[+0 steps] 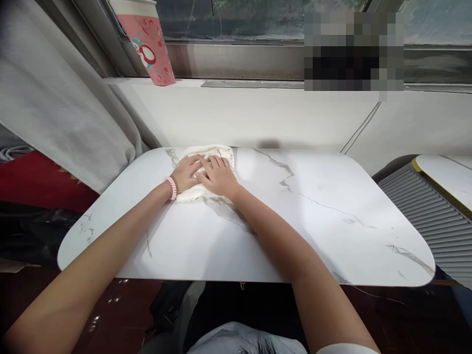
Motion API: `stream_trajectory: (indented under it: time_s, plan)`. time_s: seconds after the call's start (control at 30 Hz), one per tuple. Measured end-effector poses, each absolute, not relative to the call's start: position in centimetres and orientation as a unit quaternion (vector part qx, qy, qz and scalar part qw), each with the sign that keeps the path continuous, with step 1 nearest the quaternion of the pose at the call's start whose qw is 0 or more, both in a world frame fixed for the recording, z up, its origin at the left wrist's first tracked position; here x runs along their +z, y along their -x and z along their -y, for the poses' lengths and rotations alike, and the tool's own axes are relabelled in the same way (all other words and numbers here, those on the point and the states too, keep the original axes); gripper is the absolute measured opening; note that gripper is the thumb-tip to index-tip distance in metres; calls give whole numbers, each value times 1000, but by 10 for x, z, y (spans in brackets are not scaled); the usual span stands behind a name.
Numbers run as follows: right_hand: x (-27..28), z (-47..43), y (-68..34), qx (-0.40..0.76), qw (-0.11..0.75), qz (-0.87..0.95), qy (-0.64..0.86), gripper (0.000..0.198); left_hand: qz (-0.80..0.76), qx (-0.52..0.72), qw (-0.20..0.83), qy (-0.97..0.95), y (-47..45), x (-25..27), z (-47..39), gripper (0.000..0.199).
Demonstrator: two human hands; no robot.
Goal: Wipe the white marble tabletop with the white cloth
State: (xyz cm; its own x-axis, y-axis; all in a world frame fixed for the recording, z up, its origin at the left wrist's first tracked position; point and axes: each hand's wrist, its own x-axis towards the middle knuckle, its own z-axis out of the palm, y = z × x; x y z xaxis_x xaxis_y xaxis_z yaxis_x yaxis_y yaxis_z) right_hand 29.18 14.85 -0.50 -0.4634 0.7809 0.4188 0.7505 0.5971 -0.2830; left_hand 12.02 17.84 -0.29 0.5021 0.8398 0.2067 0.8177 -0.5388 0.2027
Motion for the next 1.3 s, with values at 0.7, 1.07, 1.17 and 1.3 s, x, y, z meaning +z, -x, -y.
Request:
stream_trajectory:
  time_s: [0.7,1.07,1.17,1.3]
  plan:
    - [-5,16,-261,54,286,851,438,58,-422,99,-25,-901,-79,-5,-7,57]
    - [4,17,-197,78,271,858,429,62,-445,113,-21,-888,0,-13,-4,62]
    - [3,0,-187,89,262,856,437,62,-449,104,-13,-888,7,-11,-27,60]
    - [2,-30,-181,78,276,840,461,60,-450,85,23,-888,4,-3,-66,60]
